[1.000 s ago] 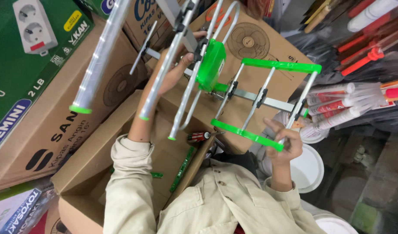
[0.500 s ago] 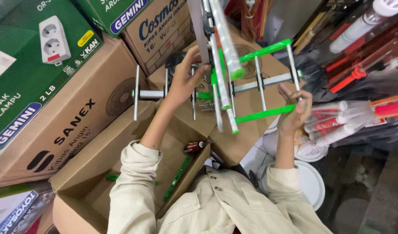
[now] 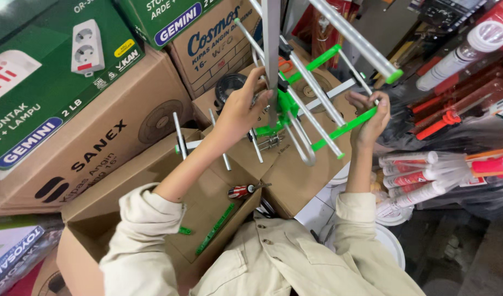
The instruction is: The person assembles a digital TV antenna by attaching green plastic elements and metal directors to the central boom, then secures a roll of coaxial cable to the assembly.
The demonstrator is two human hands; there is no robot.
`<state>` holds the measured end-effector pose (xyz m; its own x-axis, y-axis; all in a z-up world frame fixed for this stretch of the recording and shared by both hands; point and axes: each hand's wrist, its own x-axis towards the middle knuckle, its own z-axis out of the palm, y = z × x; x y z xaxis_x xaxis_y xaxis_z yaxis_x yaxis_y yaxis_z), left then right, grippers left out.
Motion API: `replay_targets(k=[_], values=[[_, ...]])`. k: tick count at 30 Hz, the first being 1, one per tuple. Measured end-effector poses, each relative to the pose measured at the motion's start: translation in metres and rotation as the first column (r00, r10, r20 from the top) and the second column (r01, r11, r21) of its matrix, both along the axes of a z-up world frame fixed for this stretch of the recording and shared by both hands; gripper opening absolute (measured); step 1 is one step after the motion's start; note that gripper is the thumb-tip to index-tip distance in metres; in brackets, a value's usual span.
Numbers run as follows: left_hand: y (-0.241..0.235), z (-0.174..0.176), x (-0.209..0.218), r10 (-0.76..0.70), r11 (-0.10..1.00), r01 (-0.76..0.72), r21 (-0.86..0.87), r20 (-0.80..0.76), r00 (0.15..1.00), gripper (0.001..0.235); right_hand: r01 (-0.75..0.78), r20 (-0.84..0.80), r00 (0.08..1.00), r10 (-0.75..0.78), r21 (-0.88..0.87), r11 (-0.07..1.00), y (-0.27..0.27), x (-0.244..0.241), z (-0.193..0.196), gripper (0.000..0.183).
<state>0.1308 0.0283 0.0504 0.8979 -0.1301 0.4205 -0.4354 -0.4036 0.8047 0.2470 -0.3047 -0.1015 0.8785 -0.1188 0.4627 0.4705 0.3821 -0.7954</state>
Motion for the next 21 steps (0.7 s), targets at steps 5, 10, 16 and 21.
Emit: replay_targets(k=[5, 10, 16, 21], values=[[0.005, 0.002, -0.003, -0.010, 0.994, 0.003, 0.112, 0.062, 0.998, 0.055, -0.108, -0.095, 0.988, 0.120, 0.116, 0.987, 0.004, 0.036, -0.009, 0.035], [0.000, -0.011, 0.009, -0.076, 0.994, 0.066, 0.082, 0.130, 0.989, 0.064, -0.131, -0.054, 0.990, 0.132, 0.018, 0.991, 0.015, 0.091, -0.015, 0.039], [-0.001, -0.019, 0.014, -0.002, 0.948, -0.075, 0.309, 0.242, 0.970, 0.073, -0.231, -0.168, 0.963, 0.211, -0.111, 0.967, 0.046, 0.116, -0.009, 0.058], [-0.023, -0.025, 0.019, 0.057, 0.874, -0.256, 0.414, 0.435, 0.898, 0.074, -0.115, -0.314, 0.946, 0.078, -0.102, 0.988, 0.041, 0.079, -0.007, 0.081]])
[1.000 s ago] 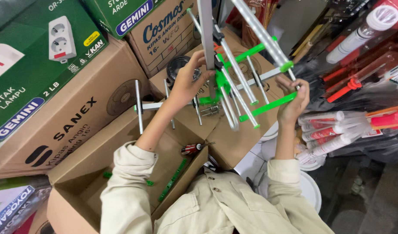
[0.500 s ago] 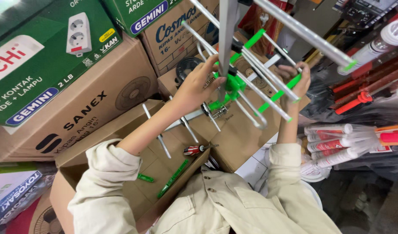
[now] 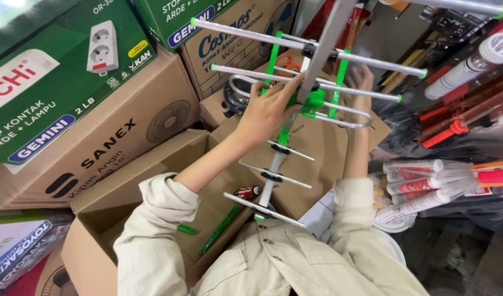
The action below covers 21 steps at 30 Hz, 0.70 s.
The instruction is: The person assembles a digital TV antenna by attaching green plastic elements and metal directors to the central boom, then secures a roll of coaxial cable to the assembly.
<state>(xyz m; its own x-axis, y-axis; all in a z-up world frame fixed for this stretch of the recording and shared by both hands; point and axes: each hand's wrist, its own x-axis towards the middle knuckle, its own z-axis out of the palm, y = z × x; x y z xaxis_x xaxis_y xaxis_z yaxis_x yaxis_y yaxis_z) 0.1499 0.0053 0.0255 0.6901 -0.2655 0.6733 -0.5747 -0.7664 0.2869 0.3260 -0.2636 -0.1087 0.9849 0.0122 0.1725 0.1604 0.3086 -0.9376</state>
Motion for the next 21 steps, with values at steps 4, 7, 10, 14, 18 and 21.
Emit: replay_targets(k=[4, 7, 10, 14, 18, 21], values=[[-0.014, 0.001, 0.000, 0.077, 0.995, -0.083, 0.063, 0.081, 0.994, 0.075, -0.159, 0.153, 0.981, 0.115, 0.315, 0.936, -0.010, -0.072, 0.012, 0.084], [-0.021, 0.001, -0.004, 0.076, 0.996, -0.077, 0.040, 0.037, 0.996, 0.073, -0.215, 0.134, 0.977, 0.168, 0.607, 0.765, -0.010, -0.099, 0.016, 0.085], [-0.023, 0.004, -0.008, 0.080, 0.997, -0.081, 0.019, 0.053, 0.995, 0.072, -0.121, 0.159, 0.987, 0.024, 0.636, 0.763, 0.000, -0.110, 0.006, 0.071], [-0.013, 0.004, -0.012, 0.062, 0.998, -0.062, 0.004, 0.053, 0.997, 0.067, -0.059, 0.138, 0.990, -0.012, 0.500, 0.864, -0.001, -0.100, -0.008, 0.053], [0.028, -0.004, -0.019, 0.136, 0.975, -0.125, -0.186, 0.048, 0.990, 0.023, -0.101, 0.129, 0.991, 0.040, 0.514, 0.852, -0.001, -0.085, -0.008, 0.052], [0.051, -0.003, -0.032, 0.324, 0.944, -0.323, -0.062, -0.005, 0.946, 0.024, -0.143, 0.125, 0.988, 0.090, 0.519, 0.843, 0.000, -0.076, -0.004, 0.052]])
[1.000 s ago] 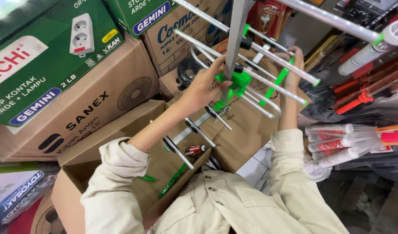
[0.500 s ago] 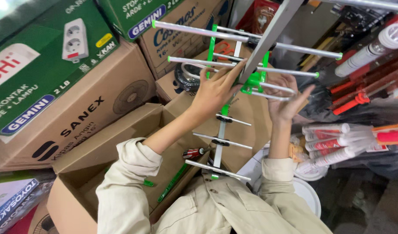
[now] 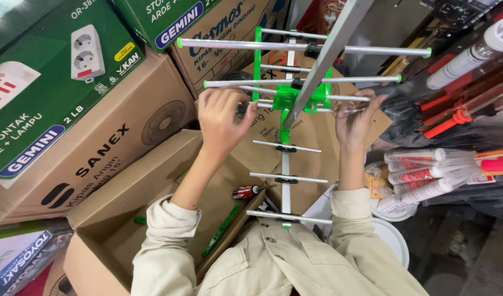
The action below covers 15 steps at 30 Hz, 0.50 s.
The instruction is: The person assembles a digital TV antenna by attaching green plastic elements and metal directors to the central boom, then secures a roll of coaxial cable to the assembly.
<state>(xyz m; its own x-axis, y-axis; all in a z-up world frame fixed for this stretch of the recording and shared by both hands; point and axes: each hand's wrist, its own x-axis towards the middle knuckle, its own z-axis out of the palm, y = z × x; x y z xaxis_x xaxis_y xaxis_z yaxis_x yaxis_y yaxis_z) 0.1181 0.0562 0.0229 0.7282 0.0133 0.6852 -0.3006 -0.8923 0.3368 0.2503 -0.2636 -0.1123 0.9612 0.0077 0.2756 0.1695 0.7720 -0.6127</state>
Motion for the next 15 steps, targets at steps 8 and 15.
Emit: replay_targets(k=[8, 15], values=[[-0.049, 0.015, 0.005, 0.105, 0.944, -0.151, 0.294, 0.165, 0.981, 0.063, -0.057, 0.060, 0.996, 0.060, -0.040, 0.998, 0.009, 0.031, 0.004, 0.053], [-0.043, -0.007, 0.044, 0.056, 0.978, -0.061, 0.199, 0.027, 0.998, 0.062, -0.122, 0.061, 0.990, 0.125, -0.048, 0.991, 0.027, 0.047, 0.010, 0.055]])
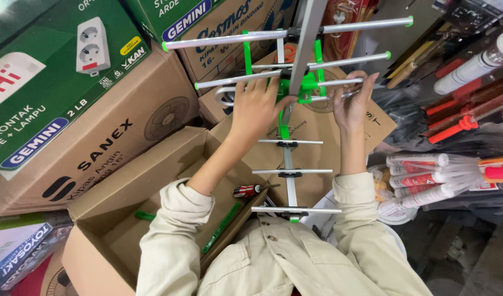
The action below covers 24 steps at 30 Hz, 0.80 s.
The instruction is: The person assembles a digital TV antenna by attaching green plastic elements and metal directors to the central boom, then secures a roll of coaxial cable to the assembly.
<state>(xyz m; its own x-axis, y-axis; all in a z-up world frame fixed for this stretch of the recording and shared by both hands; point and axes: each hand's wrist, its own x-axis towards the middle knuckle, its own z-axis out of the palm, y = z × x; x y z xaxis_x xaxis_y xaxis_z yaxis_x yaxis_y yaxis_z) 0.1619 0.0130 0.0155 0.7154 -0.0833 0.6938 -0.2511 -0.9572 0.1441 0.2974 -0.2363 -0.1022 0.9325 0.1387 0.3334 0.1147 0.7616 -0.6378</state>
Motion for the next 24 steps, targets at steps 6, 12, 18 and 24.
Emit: replay_targets(k=[6, 12, 18, 24], values=[[-0.005, -0.002, -0.013, 0.009, 0.998, -0.006, -0.060, 0.060, 0.998, 0.058, -0.008, -0.021, 1.000, 0.008, -0.003, 1.000, 0.005, -0.001, 0.003, 0.054], [-0.011, 0.006, -0.020, -0.040, 0.993, 0.049, -0.106, 0.083, 0.996, 0.055, -0.012, -0.063, 0.998, 0.010, -0.042, 0.999, 0.004, -0.001, 0.011, 0.053], [-0.012, 0.012, -0.026, -0.011, 0.990, 0.018, -0.140, 0.049, 0.999, 0.054, -0.004, -0.037, 0.999, 0.002, -0.049, 0.999, 0.010, -0.007, 0.020, 0.054], [-0.011, 0.013, -0.025, -0.019, 0.991, 0.034, -0.132, 0.110, 0.994, 0.054, 0.338, 0.163, 0.937, -0.308, -0.216, 0.916, 0.022, -0.047, 0.042, 0.042]])
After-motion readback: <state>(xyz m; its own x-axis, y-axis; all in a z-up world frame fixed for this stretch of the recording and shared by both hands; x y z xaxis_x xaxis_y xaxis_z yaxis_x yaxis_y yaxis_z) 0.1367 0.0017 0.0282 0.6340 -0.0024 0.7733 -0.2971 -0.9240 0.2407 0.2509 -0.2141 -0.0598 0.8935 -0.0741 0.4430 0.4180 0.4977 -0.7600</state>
